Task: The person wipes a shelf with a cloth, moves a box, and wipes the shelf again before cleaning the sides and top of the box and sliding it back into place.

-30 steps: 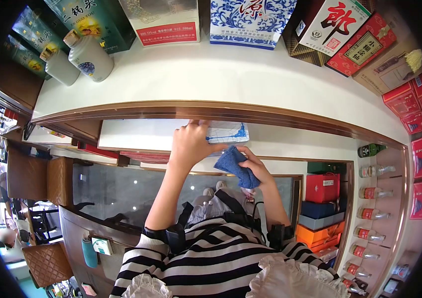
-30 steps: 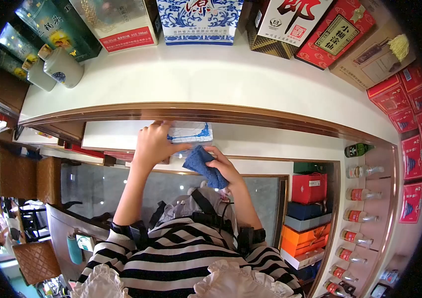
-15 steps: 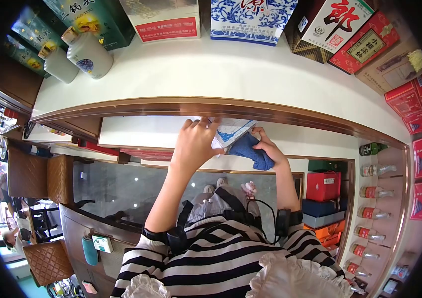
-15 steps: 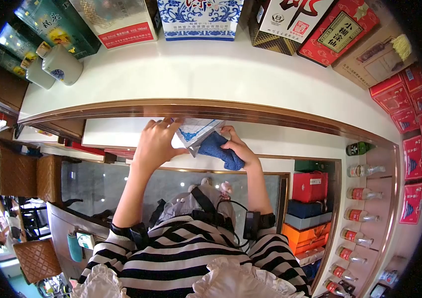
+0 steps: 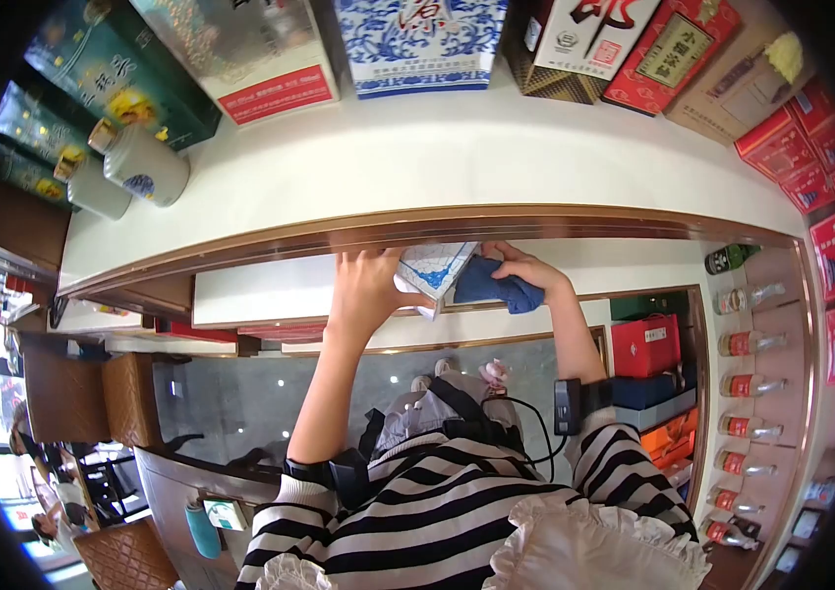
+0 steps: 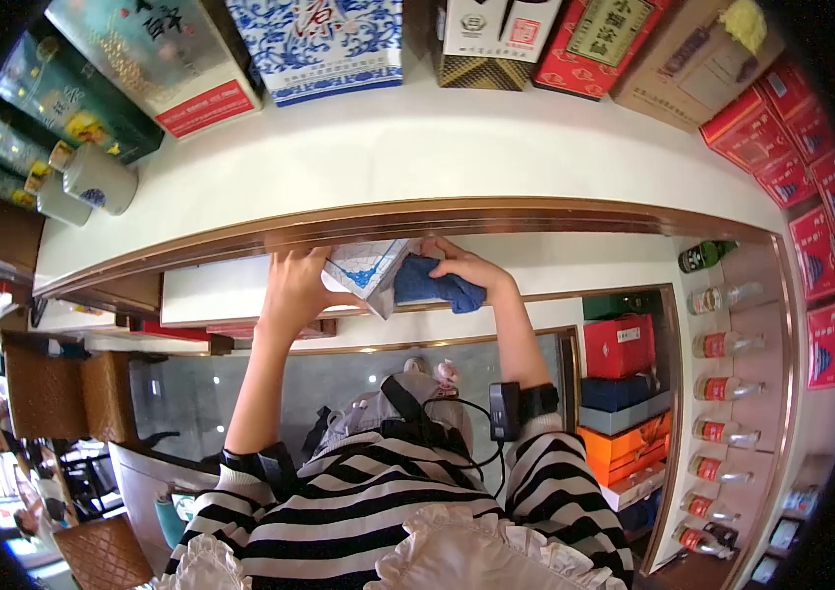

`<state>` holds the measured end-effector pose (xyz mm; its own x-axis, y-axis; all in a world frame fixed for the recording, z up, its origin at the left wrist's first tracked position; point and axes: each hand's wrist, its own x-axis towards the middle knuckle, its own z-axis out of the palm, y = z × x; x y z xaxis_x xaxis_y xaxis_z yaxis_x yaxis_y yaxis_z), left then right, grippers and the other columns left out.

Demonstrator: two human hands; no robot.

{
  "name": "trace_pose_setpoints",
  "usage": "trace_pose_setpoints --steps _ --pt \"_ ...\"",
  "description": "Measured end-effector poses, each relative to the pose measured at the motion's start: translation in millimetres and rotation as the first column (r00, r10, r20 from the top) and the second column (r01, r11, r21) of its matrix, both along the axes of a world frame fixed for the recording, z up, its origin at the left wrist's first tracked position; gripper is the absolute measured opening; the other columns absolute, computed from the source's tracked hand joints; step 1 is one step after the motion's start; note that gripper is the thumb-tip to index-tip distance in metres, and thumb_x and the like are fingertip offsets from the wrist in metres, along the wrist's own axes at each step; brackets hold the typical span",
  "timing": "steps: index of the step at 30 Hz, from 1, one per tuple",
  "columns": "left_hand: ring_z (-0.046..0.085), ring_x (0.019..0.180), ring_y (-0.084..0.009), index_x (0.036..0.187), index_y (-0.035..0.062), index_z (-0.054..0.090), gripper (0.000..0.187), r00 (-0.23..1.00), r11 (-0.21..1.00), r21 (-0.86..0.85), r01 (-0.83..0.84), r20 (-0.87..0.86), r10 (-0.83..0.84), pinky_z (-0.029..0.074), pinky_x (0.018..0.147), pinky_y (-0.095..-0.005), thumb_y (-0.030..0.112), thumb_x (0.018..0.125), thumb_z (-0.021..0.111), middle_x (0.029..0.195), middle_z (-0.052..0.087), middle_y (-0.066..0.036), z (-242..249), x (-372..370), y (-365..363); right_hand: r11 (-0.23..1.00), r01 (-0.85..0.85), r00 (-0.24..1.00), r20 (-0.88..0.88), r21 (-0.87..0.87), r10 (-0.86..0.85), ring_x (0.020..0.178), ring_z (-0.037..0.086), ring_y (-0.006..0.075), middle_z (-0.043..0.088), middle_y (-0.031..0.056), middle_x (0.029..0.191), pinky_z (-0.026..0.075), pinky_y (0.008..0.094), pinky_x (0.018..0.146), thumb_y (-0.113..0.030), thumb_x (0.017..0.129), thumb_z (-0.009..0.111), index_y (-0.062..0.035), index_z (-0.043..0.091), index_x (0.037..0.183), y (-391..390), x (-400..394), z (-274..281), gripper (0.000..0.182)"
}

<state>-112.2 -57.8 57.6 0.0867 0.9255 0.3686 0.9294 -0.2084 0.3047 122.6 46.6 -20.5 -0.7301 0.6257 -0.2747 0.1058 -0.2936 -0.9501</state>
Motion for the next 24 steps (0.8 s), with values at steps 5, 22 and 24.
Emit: trace_pose_setpoints --steps 5,22,24 --pt "0.052 0.085 -0.0283 0.096 0.0102 0.058 0.063 0.999 0.998 0.05 -0.029 -0.014 0.03 0.041 0.074 -0.0394 0.042 0.044 0.074 0.092 0.056 -0.009 9 13 0 0.976 0.188 0.963 0.215 -0.111 -0.161 0.073 0.053 0.0111 0.053 0.0067 0.085 0.044 0.0208 0.063 -0.015 0.066 0.06 -0.0012 0.05 0.099 16 8 6 0.037" --pt "0.044 0.095 -0.0354 0.092 0.007 0.057 0.062 0.981 0.975 0.189 -0.119 -0.126 0.145 0.044 0.067 -0.0431 0.048 0.048 0.068 0.099 0.051 -0.013 -16 26 7 0.445 0.819 0.391 -0.215 -0.362 -0.895 0.064 0.051 0.011 0.054 0.0037 0.079 0.043 0.0242 0.054 -0.013 0.075 0.044 -0.0063 0.047 0.106 -40 12 -16 0.031" --pt "0.044 0.095 -0.0352 0.097 0.0069 0.056 0.065 0.975 0.969 0.203 -0.139 -0.144 0.17 0.043 0.071 -0.0426 0.048 0.048 0.069 0.1 0.051 -0.013 -10 36 4 0.43 0.824 0.372 -0.222 -0.37 -0.902 0.064 0.051 0.0111 0.054 0.0036 0.079 0.043 0.0242 0.054 -0.014 0.076 0.044 -0.0062 0.047 0.106 -42 3 -5 0.031"
